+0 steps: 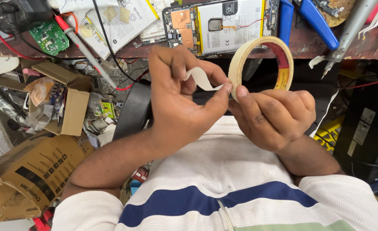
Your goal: The person repairs a disassembled smartphone, first manipulating a small component near its opened body, then using pliers on a flex cable part at the workbench. They cut and apply tape to the phone, press a piece of tape into place, and wipe the device with a small cloth or tissue.
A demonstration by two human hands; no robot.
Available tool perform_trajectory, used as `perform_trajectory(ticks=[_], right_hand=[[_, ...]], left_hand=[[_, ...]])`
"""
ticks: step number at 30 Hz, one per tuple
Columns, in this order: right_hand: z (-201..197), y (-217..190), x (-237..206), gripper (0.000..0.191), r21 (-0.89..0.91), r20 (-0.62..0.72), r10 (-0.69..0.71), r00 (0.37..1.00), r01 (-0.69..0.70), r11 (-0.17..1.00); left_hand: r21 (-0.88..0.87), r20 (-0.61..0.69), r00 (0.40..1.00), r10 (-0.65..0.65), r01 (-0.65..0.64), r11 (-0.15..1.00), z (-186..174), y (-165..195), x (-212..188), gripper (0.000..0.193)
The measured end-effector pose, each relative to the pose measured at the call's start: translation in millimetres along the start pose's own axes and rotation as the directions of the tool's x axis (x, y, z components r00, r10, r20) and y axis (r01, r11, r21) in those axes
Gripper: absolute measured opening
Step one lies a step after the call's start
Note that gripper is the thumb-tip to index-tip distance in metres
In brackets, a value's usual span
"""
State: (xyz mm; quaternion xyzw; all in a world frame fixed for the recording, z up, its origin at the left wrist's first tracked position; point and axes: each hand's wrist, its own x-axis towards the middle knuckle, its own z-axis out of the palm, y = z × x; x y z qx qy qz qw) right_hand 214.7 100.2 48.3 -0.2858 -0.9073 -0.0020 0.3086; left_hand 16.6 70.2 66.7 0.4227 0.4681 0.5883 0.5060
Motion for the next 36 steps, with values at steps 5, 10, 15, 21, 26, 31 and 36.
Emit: perform_trajectory(ticks=[5,10,15,21,26,31,36], right_hand=[[0.6,-4.4,8.6,0.029,-0.123,-0.031,-0.066,0.997,0.062,0.990],[-0.2,-5.2,3.9,0.025,-0.131,-0.195,-0.245,0.950,0.222,0.966],[-1.0,56.2,-12.4,0.025,-0.419,-0.269,0.095,0.958,-0.205,0.884],[-4.6,91.1,-20.5,0.038,0.168,-0.233,0.459,0.857,-0.430,0.887],[-16.2,44.0,-1.1,0.050,0.403,-0.064,0.440,0.896,-0.380,0.833],[-0.7,11.8,18.0,0.034,0.707,0.337,0.433,0.836,-0.528,0.471],[4.1,9.8,13.3,0.022,0.742,0.384,0.374,0.844,-0.524,0.419]], left_hand=[[-0.325,-0.167,0.973,-0.156,0.095,0.941,8.1,-22.1,-4.4,0.055],[-0.519,-0.280,0.938,-0.203,0.030,0.854,-13.2,-18.4,15.6,0.055],[-0.428,-0.108,0.992,-0.059,0.007,0.904,-24.2,-7.1,10.6,0.051],[-0.332,0.114,0.984,-0.138,0.168,0.928,-18.5,-8.5,15.5,0.033],[-0.068,0.340,0.900,-0.272,0.312,0.948,-19.3,7.8,17.0,0.016],[0.200,0.511,0.773,-0.375,0.317,0.927,-32.8,27.1,20.6,0.024],[0.179,0.558,0.748,-0.360,0.316,0.932,-34.2,27.7,25.8,0.028]])
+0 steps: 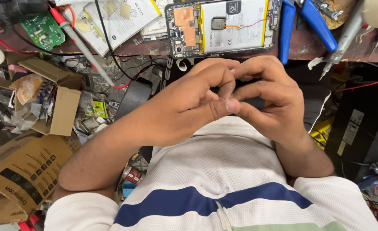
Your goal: The person repairs a disassembled smartphone, first manipulating a small component near its opened body, then using pliers on a flex cable part at the workbench. They cut and apply tape to the phone, press a piece of tape into place, and wipe the device with a small cloth or tissue.
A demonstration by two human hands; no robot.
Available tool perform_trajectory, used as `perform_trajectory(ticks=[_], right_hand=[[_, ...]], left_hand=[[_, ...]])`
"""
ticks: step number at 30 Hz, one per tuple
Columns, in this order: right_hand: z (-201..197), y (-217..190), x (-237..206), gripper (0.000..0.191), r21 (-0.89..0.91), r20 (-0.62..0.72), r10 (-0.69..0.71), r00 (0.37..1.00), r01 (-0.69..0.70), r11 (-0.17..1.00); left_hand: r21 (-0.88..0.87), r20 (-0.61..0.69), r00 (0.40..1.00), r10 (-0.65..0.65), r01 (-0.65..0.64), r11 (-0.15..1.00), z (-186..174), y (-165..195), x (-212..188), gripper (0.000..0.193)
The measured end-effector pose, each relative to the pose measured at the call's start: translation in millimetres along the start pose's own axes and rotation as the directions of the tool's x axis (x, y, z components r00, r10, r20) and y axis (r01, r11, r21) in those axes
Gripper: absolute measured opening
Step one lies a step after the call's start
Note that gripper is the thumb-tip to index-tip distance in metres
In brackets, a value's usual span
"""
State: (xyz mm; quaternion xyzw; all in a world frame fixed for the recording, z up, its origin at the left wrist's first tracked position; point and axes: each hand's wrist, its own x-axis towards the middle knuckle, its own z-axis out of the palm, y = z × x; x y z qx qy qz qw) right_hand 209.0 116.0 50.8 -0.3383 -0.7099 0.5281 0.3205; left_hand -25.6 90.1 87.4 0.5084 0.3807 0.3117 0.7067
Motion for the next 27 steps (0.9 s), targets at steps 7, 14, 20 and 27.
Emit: perform_trajectory(ticks=[7,14,20,27], right_hand=[[6.5,9.4,-8.5,0.013,0.084,-0.043,0.099,0.994,-0.095,0.992],[2.7,10.3,-9.5,0.011,0.073,-0.204,0.080,0.976,-0.067,0.995],[-1.5,21.8,-15.6,0.022,0.164,-0.246,0.106,0.963,-0.066,0.984],[-1.1,33.9,-17.5,0.024,0.169,-0.256,0.105,0.961,-0.062,0.984]], left_hand=[[0.260,-0.453,0.891,-0.031,0.165,0.951,2.2,1.8,5.2,0.018],[0.943,-0.319,0.709,0.629,0.173,0.283,-11.9,-22.7,40.9,0.036],[0.968,-0.252,0.711,0.656,0.186,0.170,-12.3,-36.9,48.0,0.026],[0.888,-0.339,0.684,0.646,0.005,0.461,-12.2,-39.0,47.0,0.017]])
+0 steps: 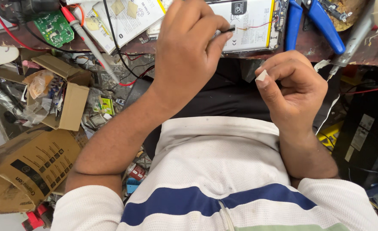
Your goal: The person repairs a disassembled smartphone, first manipulating a small component near its opened body, then using pliers on a flex cable part at the workbench. They cut and apply tape to the phone, press a piece of tape into place, and wipe the device with a small cloth or tissue.
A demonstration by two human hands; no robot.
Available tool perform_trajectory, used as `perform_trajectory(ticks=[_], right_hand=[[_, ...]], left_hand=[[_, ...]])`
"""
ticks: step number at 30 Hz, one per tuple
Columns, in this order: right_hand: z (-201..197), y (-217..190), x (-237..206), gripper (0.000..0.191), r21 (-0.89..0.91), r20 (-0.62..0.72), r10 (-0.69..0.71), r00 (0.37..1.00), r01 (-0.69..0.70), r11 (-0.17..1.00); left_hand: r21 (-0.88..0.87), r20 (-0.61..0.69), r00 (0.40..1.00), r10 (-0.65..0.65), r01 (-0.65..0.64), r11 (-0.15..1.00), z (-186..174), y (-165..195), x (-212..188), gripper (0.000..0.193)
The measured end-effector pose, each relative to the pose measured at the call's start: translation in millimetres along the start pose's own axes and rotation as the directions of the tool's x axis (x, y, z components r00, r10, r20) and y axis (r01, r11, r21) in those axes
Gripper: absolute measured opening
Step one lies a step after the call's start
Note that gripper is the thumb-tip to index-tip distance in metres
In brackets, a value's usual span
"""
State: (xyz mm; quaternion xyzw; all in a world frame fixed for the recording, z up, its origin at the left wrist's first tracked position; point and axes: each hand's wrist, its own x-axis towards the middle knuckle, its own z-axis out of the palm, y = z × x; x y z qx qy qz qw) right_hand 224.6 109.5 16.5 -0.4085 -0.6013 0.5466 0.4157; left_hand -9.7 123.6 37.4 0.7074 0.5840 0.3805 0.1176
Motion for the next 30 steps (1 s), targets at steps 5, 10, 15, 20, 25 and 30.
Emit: perform_trajectory(ticks=[5,10,15,20,25,30], right_hand=[[6.8,3.5,0.2,0.020,0.209,-0.008,0.067,0.998,-0.063,0.976],[15.1,7.3,0.8,0.022,0.227,-0.016,0.109,0.994,-0.102,0.969],[14.4,5.1,3.8,0.019,0.199,-0.030,0.103,0.994,-0.095,0.975],[19.3,1.3,8.5,0.017,0.149,-0.036,0.122,0.992,-0.116,0.982],[19.6,-4.3,15.2,0.016,0.075,-0.062,0.131,0.989,-0.126,0.989],[17.2,-9.0,18.6,0.016,-0.023,-0.044,0.130,0.991,-0.131,0.991]], left_hand=[[-0.374,0.085,0.969,-0.234,0.248,0.894,4.7,8.9,-3.2,0.014],[-0.640,0.334,0.840,-0.428,0.536,0.551,5.6,18.0,-11.0,0.029],[-0.706,0.445,0.799,-0.404,0.590,0.391,4.1,17.9,-15.4,0.029],[-0.692,0.397,0.853,-0.340,0.521,0.499,-0.7,20.3,-17.7,0.025],[-0.642,0.426,0.825,-0.371,0.565,0.518,-3.6,22.8,-16.8,0.024],[-0.682,0.425,0.832,-0.357,0.554,0.477,-3.7,22.3,-15.9,0.020]])
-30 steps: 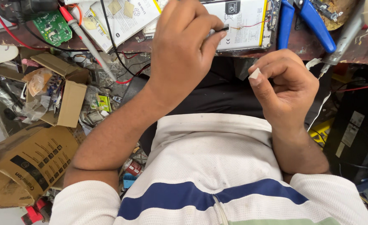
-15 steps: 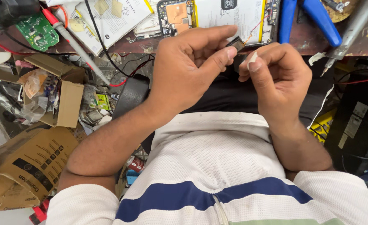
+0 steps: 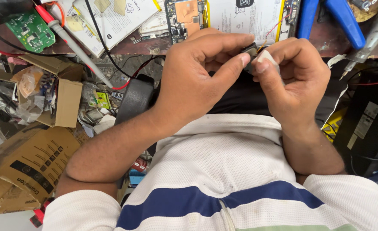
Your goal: The person repairs a disassembled smartphone, first manipulating a small component near its opened body, then using pliers on a flex cable part at the workbench. They cut and apply tape to the phone, press a piece of tape into place, and wipe the device with a small cloth or tissue.
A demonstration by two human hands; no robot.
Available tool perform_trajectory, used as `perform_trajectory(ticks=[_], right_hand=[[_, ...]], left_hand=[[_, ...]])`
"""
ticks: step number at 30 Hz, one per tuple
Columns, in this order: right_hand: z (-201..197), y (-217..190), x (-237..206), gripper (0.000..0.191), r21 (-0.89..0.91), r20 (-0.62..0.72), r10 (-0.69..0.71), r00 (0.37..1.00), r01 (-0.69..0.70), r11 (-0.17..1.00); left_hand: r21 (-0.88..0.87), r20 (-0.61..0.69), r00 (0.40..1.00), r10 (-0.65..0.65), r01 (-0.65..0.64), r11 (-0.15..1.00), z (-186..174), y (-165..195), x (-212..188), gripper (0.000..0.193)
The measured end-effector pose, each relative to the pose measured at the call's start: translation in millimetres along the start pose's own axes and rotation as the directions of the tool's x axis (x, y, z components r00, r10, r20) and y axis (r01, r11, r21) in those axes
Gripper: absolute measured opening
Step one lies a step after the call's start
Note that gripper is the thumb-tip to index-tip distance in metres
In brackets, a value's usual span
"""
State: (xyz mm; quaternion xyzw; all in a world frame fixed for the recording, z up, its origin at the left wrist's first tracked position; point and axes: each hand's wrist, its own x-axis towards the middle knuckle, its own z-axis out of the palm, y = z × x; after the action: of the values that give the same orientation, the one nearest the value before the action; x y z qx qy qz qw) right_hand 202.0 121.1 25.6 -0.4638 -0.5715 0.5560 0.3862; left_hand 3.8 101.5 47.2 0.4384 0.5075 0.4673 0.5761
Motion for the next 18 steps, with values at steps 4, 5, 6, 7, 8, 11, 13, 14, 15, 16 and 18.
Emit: perform_trajectory(ticks=[4,5,6,7,8,11,13,14,15,16,18], right_hand=[[-5.1,-7.2,-4.1,0.019,-0.179,0.052,-0.107,0.993,0.114,0.977],[-7.2,-8.6,-4.5,0.019,-0.231,0.070,-0.140,0.988,0.153,0.961],[-9.5,-9.7,-4.8,0.020,-0.280,0.088,-0.173,0.981,0.191,0.941],[-12.6,-10.4,-3.4,0.021,-0.324,0.103,-0.198,0.975,0.220,0.920],[-14.8,-10.2,-1.8,0.020,-0.334,0.103,-0.201,0.974,0.225,0.915],[-20.2,-9.3,2.2,0.018,-0.330,0.079,-0.186,0.979,0.201,0.922],[-23.5,-11.6,0.3,0.017,-0.370,0.064,-0.192,0.979,0.202,0.907],[-25.1,-12.2,0.1,0.017,-0.376,0.043,-0.186,0.982,0.188,0.907],[-26.7,-13.1,-0.3,0.017,-0.382,0.022,-0.179,0.984,0.174,0.908],[-28.4,-13.5,-0.4,0.018,-0.358,-0.012,-0.151,0.988,0.137,0.924],[-32.3,-13.3,0.0,0.017,-0.320,-0.051,-0.134,0.990,0.111,0.941]], left_hand=[[0.060,-0.002,0.999,0.046,-0.046,0.997,-3.3,-2.2,-0.3,0.017],[0.071,-0.003,0.998,0.056,-0.055,0.996,-4.0,-3.1,-0.3,0.017],[0.062,-0.004,0.998,0.062,-0.061,0.996,-3.8,-4.5,-0.1,0.016],[0.057,-0.009,0.997,0.071,-0.070,0.996,-3.5,-5.7,0.7,0.016],[0.052,-0.014,0.997,0.080,-0.079,0.996,-3.2,-6.9,1.5,0.016],[0.031,-0.043,0.993,0.109,-0.108,0.994,-0.6,-8.5,3.5,0.018],[0.022,-0.062,0.989,0.136,-0.135,0.991,0.8,-8.6,7.8,0.019],[0.029,-0.072,0.986,0.153,-0.152,0.988,1.3,-8.1,9.7,0.020],[0.060,-0.080,0.981,0.178,-0.174,0.983,1.3,-7.2,12.3,0.020],[0.091,-0.096,0.974,0.203,-0.195,0.977,2.1,-6.3,14.2,0.019],[0.156,-0.133,0.958,0.255,-0.234,0.960,4.0,-4.5,18.3,0.018]])
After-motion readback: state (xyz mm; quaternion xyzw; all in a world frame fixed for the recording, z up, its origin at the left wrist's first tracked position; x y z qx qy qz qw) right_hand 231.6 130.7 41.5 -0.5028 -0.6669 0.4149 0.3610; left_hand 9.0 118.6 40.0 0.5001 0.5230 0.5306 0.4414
